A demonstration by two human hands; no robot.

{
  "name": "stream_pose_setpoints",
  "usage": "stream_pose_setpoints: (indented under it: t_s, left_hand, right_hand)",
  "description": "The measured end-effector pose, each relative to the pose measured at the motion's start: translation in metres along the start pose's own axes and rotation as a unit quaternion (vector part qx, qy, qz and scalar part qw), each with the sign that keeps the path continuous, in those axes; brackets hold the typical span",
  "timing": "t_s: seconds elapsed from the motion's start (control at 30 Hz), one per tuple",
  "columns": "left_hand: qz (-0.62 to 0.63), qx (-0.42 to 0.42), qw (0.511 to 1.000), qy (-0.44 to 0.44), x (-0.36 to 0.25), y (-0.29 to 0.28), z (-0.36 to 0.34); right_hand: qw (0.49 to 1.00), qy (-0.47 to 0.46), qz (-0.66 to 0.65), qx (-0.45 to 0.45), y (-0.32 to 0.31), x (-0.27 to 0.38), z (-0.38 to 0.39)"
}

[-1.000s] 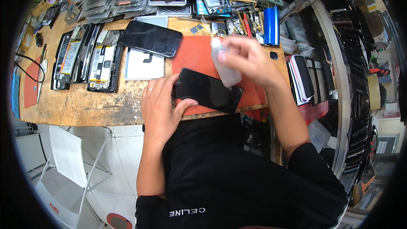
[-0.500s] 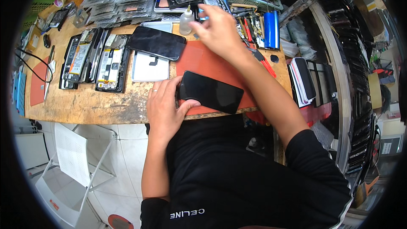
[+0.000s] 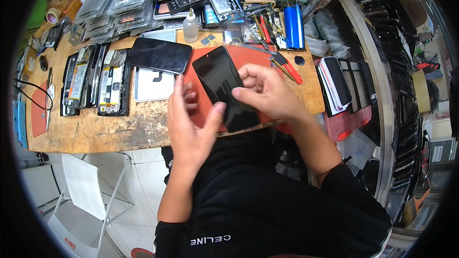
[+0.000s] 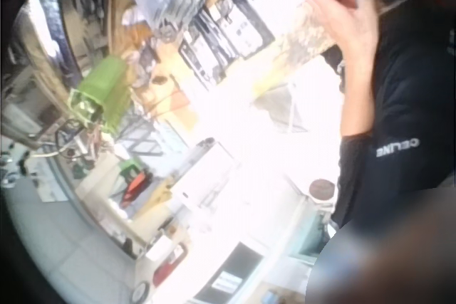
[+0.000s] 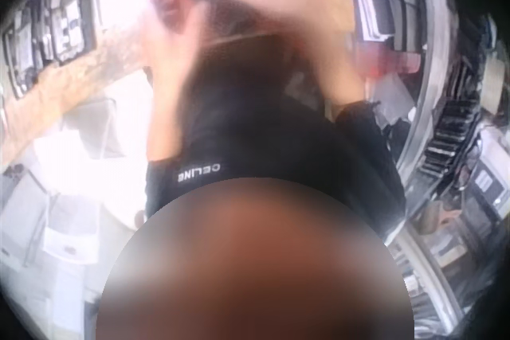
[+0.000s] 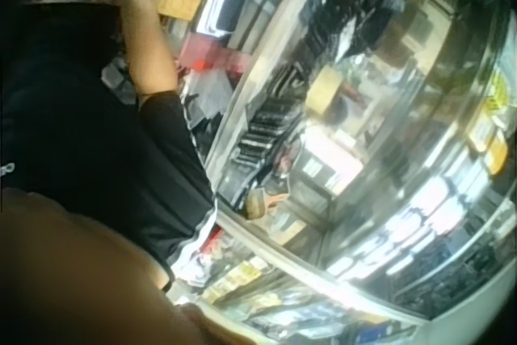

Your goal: The person handles several mobile phones and parts on a cluttered workbench. They pick up a phone, apply glue to its edges, and use a metal tool to press the screen assembly. Another person is visible working at the same table.

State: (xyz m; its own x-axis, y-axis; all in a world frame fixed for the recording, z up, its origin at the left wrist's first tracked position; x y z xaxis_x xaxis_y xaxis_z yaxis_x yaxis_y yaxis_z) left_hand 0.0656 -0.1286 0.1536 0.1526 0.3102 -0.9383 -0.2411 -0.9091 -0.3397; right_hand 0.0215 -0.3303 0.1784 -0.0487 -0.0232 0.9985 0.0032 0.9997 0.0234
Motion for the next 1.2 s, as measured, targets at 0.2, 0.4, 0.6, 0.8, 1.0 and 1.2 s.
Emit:
stream_pose_setpoints:
  t_s: [0.2, 0.4, 0.6, 0.8, 1.0, 1.2]
  left_hand:
    - [-0.053, -0.037, 0.996, 0.068, -0.006, 0.029, -0.006]
    - [-0.087, -0.038, 0.985, 0.146, -0.002, 0.036, 0.0]
    - [-0.131, -0.049, 0.973, 0.185, -0.005, 0.036, 0.0]
    - [-0.124, 0.0, 0.973, 0.195, -0.004, 0.036, -0.004]
    - [-0.14, 0.031, 0.972, 0.188, -0.007, 0.036, -0.005]
    - [-0.142, 0.019, 0.974, 0.177, -0.006, 0.036, -0.003]
  right_hand:
    - [0.997, 0.007, 0.072, -0.003, 0.011, -0.006, -0.005]
    - [0.981, -0.088, 0.152, -0.078, -0.04, 0.038, -0.028]
    - [0.965, -0.039, 0.254, 0.057, -0.053, 0.049, -0.04]
    - [0.953, -0.025, 0.289, 0.084, -0.047, 0.054, -0.045]
    - [0.95, 0.012, 0.28, 0.141, -0.054, 0.052, -0.06]
    - [0.967, -0.016, 0.246, 0.067, -0.059, 0.044, -0.055]
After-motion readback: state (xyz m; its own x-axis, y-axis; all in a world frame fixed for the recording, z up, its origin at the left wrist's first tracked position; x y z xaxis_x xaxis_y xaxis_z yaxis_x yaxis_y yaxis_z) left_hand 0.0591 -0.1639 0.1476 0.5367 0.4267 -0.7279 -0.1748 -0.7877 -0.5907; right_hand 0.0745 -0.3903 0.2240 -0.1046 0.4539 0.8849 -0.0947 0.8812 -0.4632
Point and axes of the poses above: each hand's wrist, its own z-axis away from the middle knuckle, its own y-axis out of the palm, x = y × z, the point moved 3 cm from there along -z, towards the middle knuckle, and after that the axes turned 11 degrees about -y, right-handed, at the moved point
